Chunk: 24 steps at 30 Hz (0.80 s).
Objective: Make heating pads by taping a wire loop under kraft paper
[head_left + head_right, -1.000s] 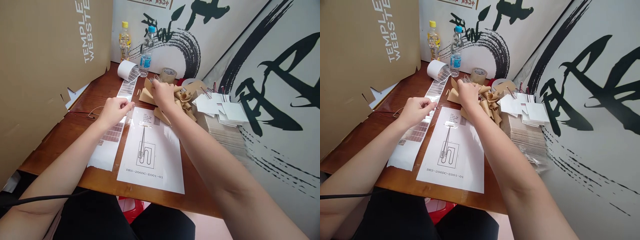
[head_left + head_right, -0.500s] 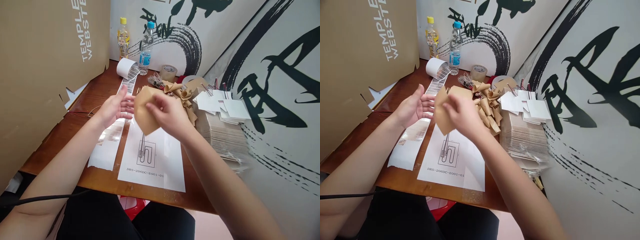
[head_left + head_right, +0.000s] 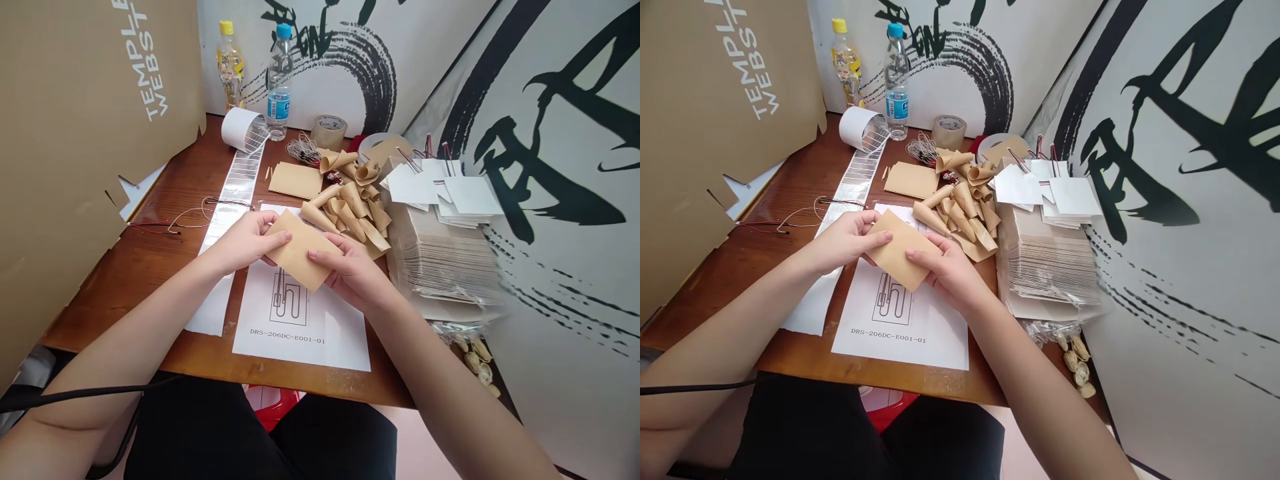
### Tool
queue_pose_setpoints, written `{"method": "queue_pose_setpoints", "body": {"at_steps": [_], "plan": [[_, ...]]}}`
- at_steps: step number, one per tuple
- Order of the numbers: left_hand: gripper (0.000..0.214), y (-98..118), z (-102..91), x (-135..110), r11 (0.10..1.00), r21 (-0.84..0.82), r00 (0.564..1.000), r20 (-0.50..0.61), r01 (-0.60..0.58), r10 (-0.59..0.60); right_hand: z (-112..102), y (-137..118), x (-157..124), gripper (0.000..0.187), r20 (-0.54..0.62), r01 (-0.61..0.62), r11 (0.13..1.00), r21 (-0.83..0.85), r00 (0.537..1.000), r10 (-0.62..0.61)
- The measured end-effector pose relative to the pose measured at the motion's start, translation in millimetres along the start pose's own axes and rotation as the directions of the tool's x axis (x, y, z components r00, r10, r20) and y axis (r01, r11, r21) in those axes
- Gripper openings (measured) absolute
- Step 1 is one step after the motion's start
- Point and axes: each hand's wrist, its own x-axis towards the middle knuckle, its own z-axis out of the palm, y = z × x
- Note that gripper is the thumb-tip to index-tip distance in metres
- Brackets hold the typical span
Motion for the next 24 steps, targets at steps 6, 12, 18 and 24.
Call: {"method": "queue_pose_setpoints", "body": {"at_steps": [6, 12, 18, 24], "plan": [[0.044, 1.7, -1.0, -1.0, 0.999, 0.012, 0.999, 0.001, 0.032, -0.032, -5.7, 3.9, 0.8, 0.043, -0.071, -0.075, 0.993, -0.089, 0.995, 0.069], [0.024, -1.3, -2.3, -0.2, 0.988, 0.145, 0.998, 0.027, 0.057, -0.062, -10.4, 8.4, 2.9, 0.039, -0.167, -0.014, 0.985, -0.174, 0.986, -0.016], [0.027, 2.9, -5.8, -2.2, 0.944, 0.241, 0.952, 0.153, 0.226, -0.267, -16.3, -10.3, -5.2, 0.034, -0.047, -0.214, 0.851, -0.480, 0.975, 0.218], [0.020, 3.5, 0.9, -6.9, 0.902, 0.326, 0.852, 0.346, 0.283, -0.392, -13.0, -20.2, -17.0, 0.032, 0.014, -0.295, 0.746, -0.597, 0.926, 0.377]]}}
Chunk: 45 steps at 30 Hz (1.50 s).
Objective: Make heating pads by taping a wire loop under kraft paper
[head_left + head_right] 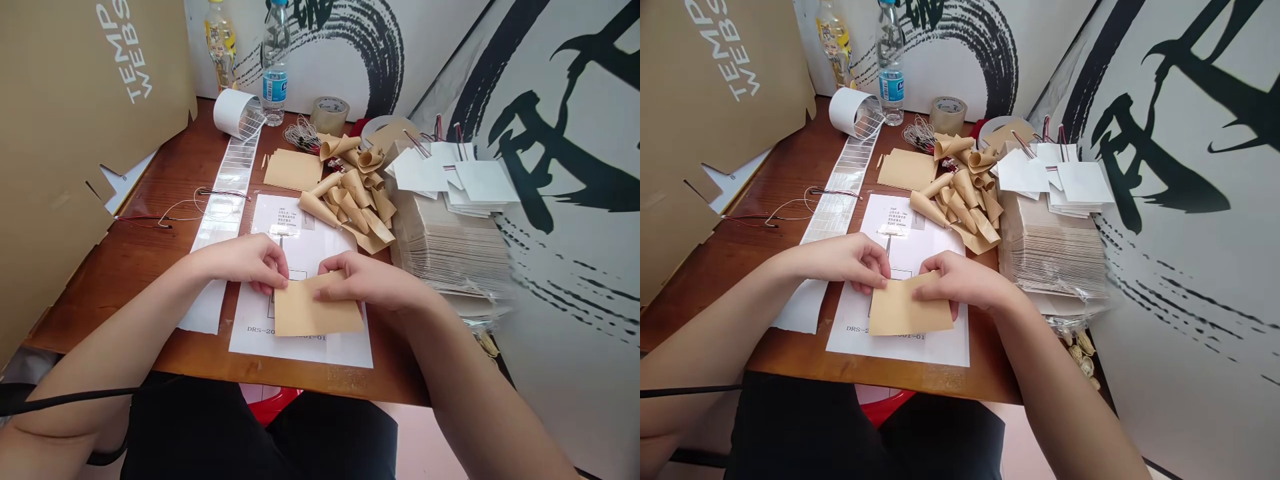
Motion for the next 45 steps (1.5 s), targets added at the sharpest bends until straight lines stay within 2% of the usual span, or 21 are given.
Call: {"method": "queue_pose_setpoints", "body": {"at_steps": [8, 13, 19, 23, 26, 30, 33, 36, 38, 39, 40, 42, 43, 44, 45], "plan": [[0.017, -5.4, -6.2, 4.0, 0.979, 0.200, 0.992, -0.109, -0.038, 0.060, -0.7, -2.6, 3.7, 0.037, 0.020, -0.075, 0.992, -0.105, 0.997, 0.077], [0.015, -7.2, -8.9, 5.2, 0.971, 0.226, 0.986, -0.122, -0.084, 0.114, -0.8, -2.9, 4.5, 0.040, 0.016, -0.076, 0.993, -0.087, 0.997, 0.078], [0.013, -7.6, -8.2, 6.7, 0.970, 0.234, 0.980, -0.167, -0.070, 0.111, -0.4, 0.1, 8.2, 0.041, -0.054, -0.082, 0.994, -0.075, 0.995, 0.078], [0.014, -6.2, -7.6, 6.7, 0.968, 0.249, 0.981, -0.170, -0.046, 0.090, -0.6, 0.2, 10.0, 0.042, -0.021, -0.100, 0.992, -0.083, 0.995, 0.099], [0.017, -3.7, -8.7, 3.6, 0.976, 0.210, 0.978, -0.189, -0.048, 0.089, -1.0, -0.6, 6.8, 0.039, 0.006, -0.052, 0.998, -0.027, 0.999, 0.052], [0.030, 0.2, -11.9, -1.7, 0.999, 0.000, 0.985, -0.164, -0.052, 0.051, -1.0, -0.9, 0.5, 0.036, 0.032, 0.069, 0.992, 0.110, 0.997, -0.073], [0.023, 3.0, -13.8, -3.9, 0.996, -0.044, 0.985, -0.161, -0.076, 0.068, -0.8, -0.3, -0.7, 0.037, -0.041, 0.143, 0.975, 0.168, 0.990, -0.138], [0.018, 5.9, -13.9, -5.4, 0.988, 0.006, 0.956, -0.251, -0.156, 0.153, -0.7, 0.7, 0.9, 0.035, -0.130, 0.242, 0.946, 0.215, 0.967, -0.218], [0.015, 7.7, -13.1, -7.1, 0.960, 0.053, 0.905, -0.323, -0.276, 0.278, 0.2, 2.0, 2.4, 0.032, -0.207, 0.386, 0.909, 0.160, 0.913, -0.351], [0.013, 8.4, -12.7, -8.3, 0.930, 0.078, 0.861, -0.358, -0.359, 0.362, 1.3, 3.0, 3.1, 0.027, -0.263, 0.478, 0.873, 0.093, 0.858, -0.441], [0.011, 8.9, -12.2, -9.6, 0.888, 0.106, 0.803, -0.389, -0.449, 0.452, 2.8, 4.1, 3.8, 0.019, -0.323, 0.570, 0.822, 0.010, 0.780, -0.536], [0.008, 9.1, -11.7, -12.2, 0.783, 0.184, 0.672, -0.421, -0.594, 0.609, 7.3, 6.8, 5.3, 0.004, -0.428, 0.709, 0.683, -0.173, 0.571, -0.701], [0.008, 9.0, -11.7, -13.3, 0.739, 0.233, 0.622, -0.415, -0.632, 0.664, 9.9, 8.1, 6.1, 0.004, -0.453, 0.750, 0.610, -0.255, 0.465, -0.761], [0.009, 8.8, -11.8, -14.0, 0.706, 0.285, 0.589, -0.400, -0.649, 0.703, 12.5, 9.1, 6.9, 0.008, -0.462, 0.770, 0.547, -0.328, 0.375, -0.804], [0.010, 8.6, -11.9, -14.4, 0.684, 0.331, 0.571, -0.381, -0.650, 0.727, 15.1, 9.9, 7.7, 0.011, -0.459, 0.773, 0.498, -0.392, 0.305, -0.835]]}}
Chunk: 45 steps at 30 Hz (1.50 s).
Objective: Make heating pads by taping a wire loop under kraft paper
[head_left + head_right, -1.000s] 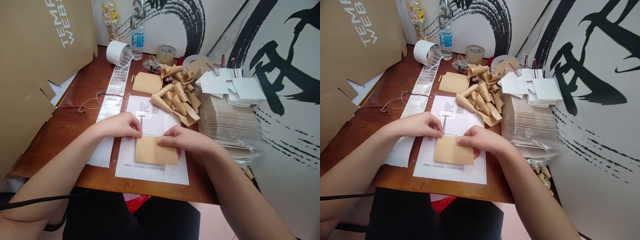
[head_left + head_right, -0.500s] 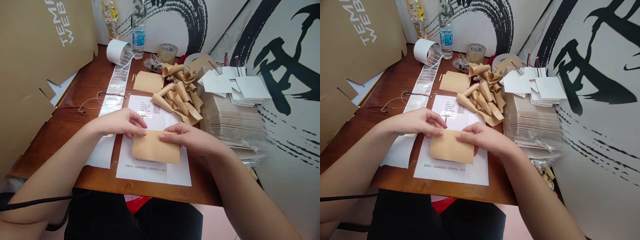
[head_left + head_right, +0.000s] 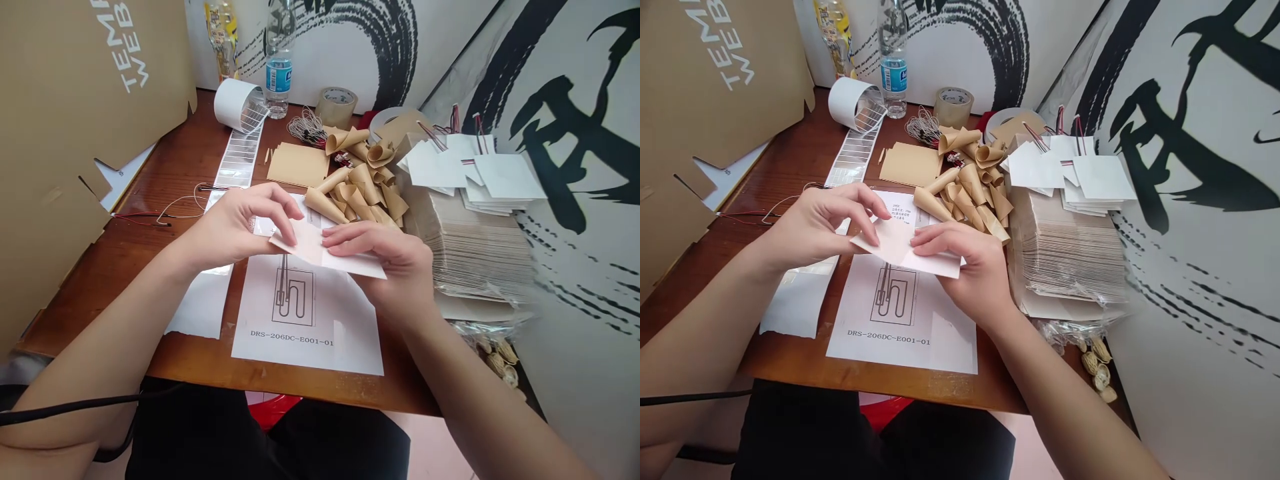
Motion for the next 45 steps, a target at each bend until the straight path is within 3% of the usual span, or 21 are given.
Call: {"method": "queue_pose_setpoints", "body": {"at_steps": [3, 6, 8, 10, 11, 13, 16, 19, 21, 27, 34, 41, 45], "plan": [[0.014, -0.5, 0.3, 0.3, 0.999, 0.053, 0.999, 0.044, -0.013, 0.010, 5.8, -1.1, -2.4, 0.014, -0.004, 0.113, 0.990, -0.080, 0.993, -0.114], [0.007, -0.5, 1.6, 0.9, 0.997, 0.034, 0.996, 0.056, 0.067, -0.069, 7.6, -4.4, -2.6, 0.015, 0.042, 0.131, 0.985, -0.116, 0.991, -0.127], [0.003, 0.1, 2.4, 0.6, 0.987, 0.010, 0.986, 0.053, 0.157, -0.158, 5.6, -6.8, -2.1, 0.014, 0.049, 0.071, 0.984, -0.161, 0.997, -0.064], [0.013, 1.0, 2.9, 0.0, 0.964, -0.030, 0.960, 0.104, 0.264, -0.260, 1.4, -7.6, -1.1, 0.005, 0.028, -0.078, 0.977, -0.197, 0.996, 0.085], [0.022, 1.5, 3.3, -0.2, 0.947, -0.038, 0.939, 0.148, 0.318, -0.309, -1.2, -7.1, -0.2, 0.011, 0.024, -0.170, 0.964, -0.202, 0.984, 0.179], [0.033, 2.0, 4.5, -0.2, 0.910, -0.020, 0.889, 0.220, 0.415, -0.401, -6.3, -4.8, 2.2, 0.027, 0.085, -0.350, 0.918, -0.188, 0.925, 0.371], [0.025, -0.1, 7.7, 0.6, 0.854, 0.043, 0.814, 0.280, 0.519, -0.509, -10.7, -0.6, 6.2, 0.029, 0.240, -0.594, 0.788, -0.163, 0.751, 0.616], [0.022, -6.2, 11.8, 1.1, 0.828, 0.103, 0.761, 0.344, 0.552, -0.550, -10.1, 1.8, 8.5, 0.028, 0.325, -0.745, 0.649, -0.152, 0.583, 0.745], [0.021, -11.0, 14.2, 1.1, 0.827, 0.145, 0.754, 0.350, 0.543, -0.556, -8.2, 2.9, 8.8, 0.028, 0.349, -0.772, 0.613, -0.170, 0.535, 0.770], [0.014, -16.8, 16.9, 1.0, 0.861, 0.281, 0.814, 0.299, 0.424, -0.498, -4.7, 9.5, 7.5, 0.028, 0.398, -0.793, 0.580, -0.183, 0.480, 0.782], [0.013, -19.1, 19.9, -1.1, 0.846, 0.306, 0.798, 0.302, 0.436, -0.521, -5.0, 17.0, 8.7, 0.029, 0.459, -0.794, 0.562, -0.232, 0.420, 0.783], [0.021, -19.3, 21.1, -0.7, 0.806, 0.334, 0.773, 0.263, 0.489, -0.578, -1.7, 19.8, 8.2, 0.029, 0.469, -0.784, 0.584, -0.210, 0.443, 0.764], [0.022, -18.6, 20.4, -0.4, 0.808, 0.350, 0.783, 0.253, 0.474, -0.569, -1.8, 21.9, 7.3, 0.029, 0.470, -0.778, 0.589, -0.219, 0.445, 0.762]]}}
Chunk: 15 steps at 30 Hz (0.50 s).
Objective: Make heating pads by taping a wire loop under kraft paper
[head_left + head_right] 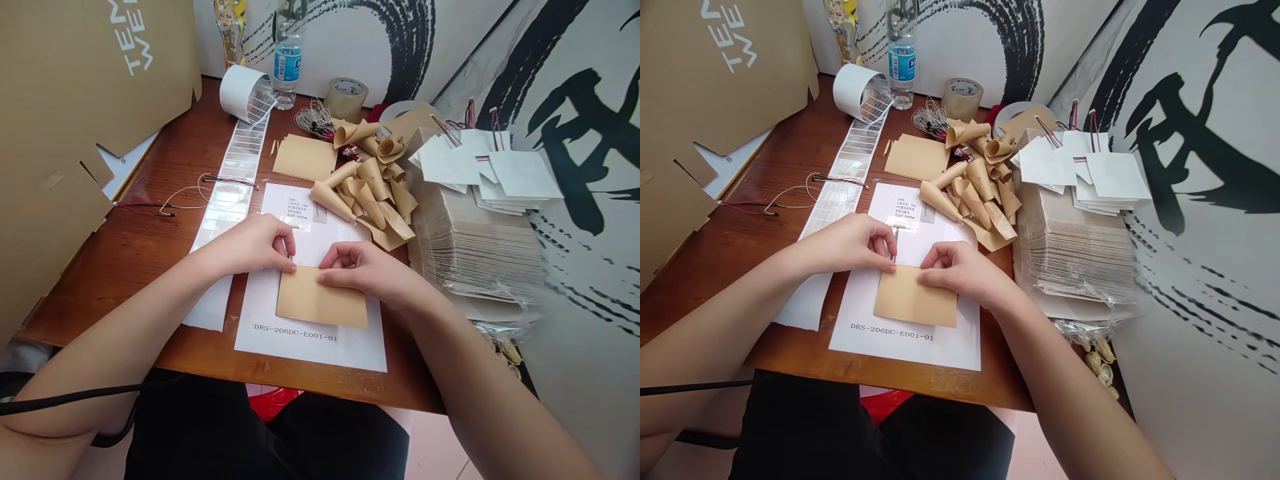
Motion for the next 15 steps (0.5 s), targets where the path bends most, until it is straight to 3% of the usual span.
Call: {"method": "queue_pose_setpoints", "body": {"at_steps": [15], "plan": [[0.019, 0.8, 3.4, -0.5, 0.998, 0.058, 1.000, -0.009, 0.003, -0.002, 0.7, -1.1, -2.0, 0.027, -0.027, 0.022, 1.000, -0.003, 0.999, -0.022]]}}
